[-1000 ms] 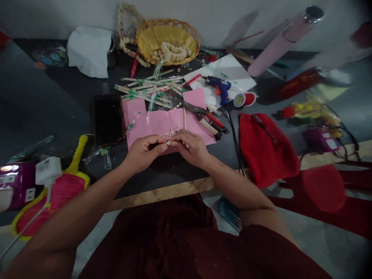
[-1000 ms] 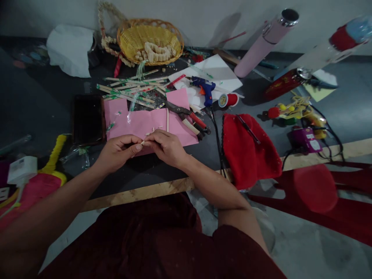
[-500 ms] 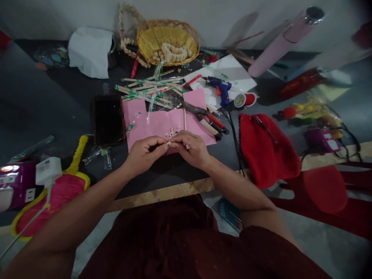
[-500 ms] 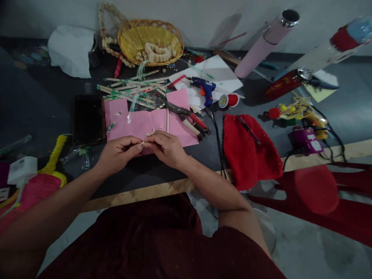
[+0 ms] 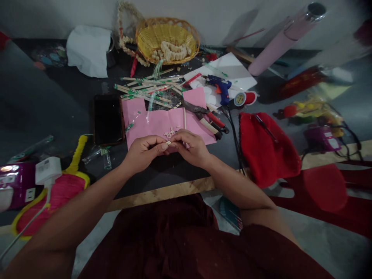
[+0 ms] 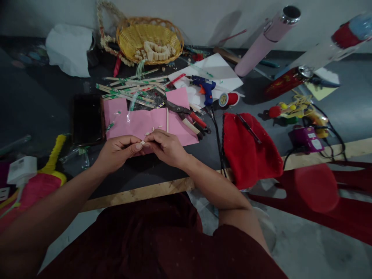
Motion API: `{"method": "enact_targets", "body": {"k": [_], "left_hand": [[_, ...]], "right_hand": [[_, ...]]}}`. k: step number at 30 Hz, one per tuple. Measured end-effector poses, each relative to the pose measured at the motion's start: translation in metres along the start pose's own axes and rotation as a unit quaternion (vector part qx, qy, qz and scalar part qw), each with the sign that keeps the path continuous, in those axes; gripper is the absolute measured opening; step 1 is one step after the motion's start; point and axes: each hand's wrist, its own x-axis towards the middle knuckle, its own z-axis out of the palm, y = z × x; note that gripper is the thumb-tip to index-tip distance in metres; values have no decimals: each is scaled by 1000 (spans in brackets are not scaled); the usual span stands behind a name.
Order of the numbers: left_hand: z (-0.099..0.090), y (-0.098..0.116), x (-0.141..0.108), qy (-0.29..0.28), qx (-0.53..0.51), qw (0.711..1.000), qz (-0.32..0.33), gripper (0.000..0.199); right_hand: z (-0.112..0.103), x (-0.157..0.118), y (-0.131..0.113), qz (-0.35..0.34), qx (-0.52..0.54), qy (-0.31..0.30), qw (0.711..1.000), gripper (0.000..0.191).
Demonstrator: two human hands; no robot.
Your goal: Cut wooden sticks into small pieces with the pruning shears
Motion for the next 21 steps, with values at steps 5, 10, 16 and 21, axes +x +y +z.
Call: {"method": "enact_targets", "body": {"k": [5, 10, 16, 21], "left_hand": [[0, 0, 1, 16, 54, 998, 28, 26], [1, 2, 0, 31, 115, 991, 54, 27], [3, 3, -4, 38, 137, 987, 71, 25], [4, 4, -5, 53, 183, 979, 75, 24]], "right_hand": [[0, 0, 0, 11, -11, -7, 1000, 9], [1, -1, 0, 21, -14, 0, 1000, 9], [3, -1, 0, 26, -6, 4, 1000, 7], [3, 0, 0, 36, -7, 2, 999, 8]]}}
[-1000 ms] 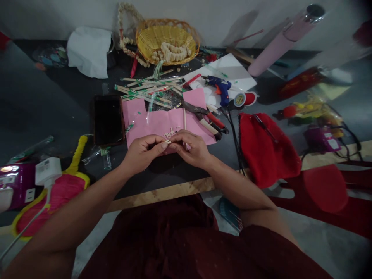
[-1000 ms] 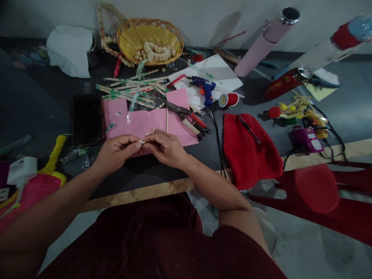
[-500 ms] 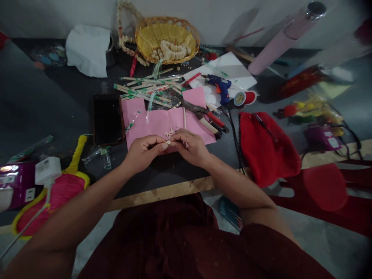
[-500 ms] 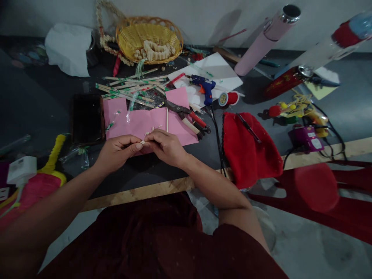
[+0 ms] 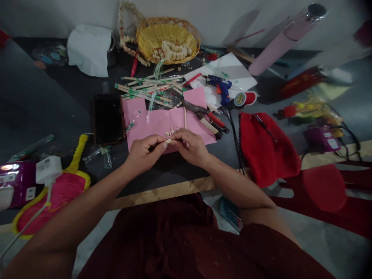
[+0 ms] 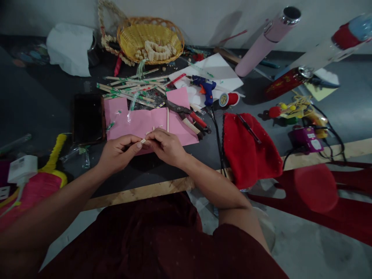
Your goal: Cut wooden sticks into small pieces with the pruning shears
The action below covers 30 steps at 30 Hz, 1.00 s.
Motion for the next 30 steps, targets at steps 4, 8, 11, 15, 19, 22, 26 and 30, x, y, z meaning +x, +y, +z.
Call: {"method": "enact_targets", "body": {"k": [4, 8, 11, 15, 19, 22, 26, 30], "left_hand": [[0, 1, 0, 4, 20, 1000, 5, 23], [-1, 2, 0, 0, 25, 1000, -2, 24], [-1, 1, 1, 1, 25, 1000, -4, 24], [0, -1, 1, 16, 15, 1000, -13, 23], [0, -5, 4, 53, -57, 995, -55, 22], [0, -9, 6, 78, -125, 987, -70, 21], [1, -13, 9, 88, -172, 979, -68, 20], [1, -13, 10, 86, -197, 974, -69, 21]], "right_hand": [[0, 0, 1, -12, -1, 4, 1000, 5], [1, -1, 1, -9, -4, 3, 1000, 6], [1, -1, 1, -5, 0, -2, 1000, 6], [-7, 2, 5, -3, -34, -4, 999, 7], [-18, 3, 17, 7, -164, -23, 986, 9], [-20, 1, 24, 23, -240, -62, 968, 13], [-14, -1, 25, 42, -276, -79, 957, 17], [-15, 1, 29, 39, -267, -70, 960, 19]]}}
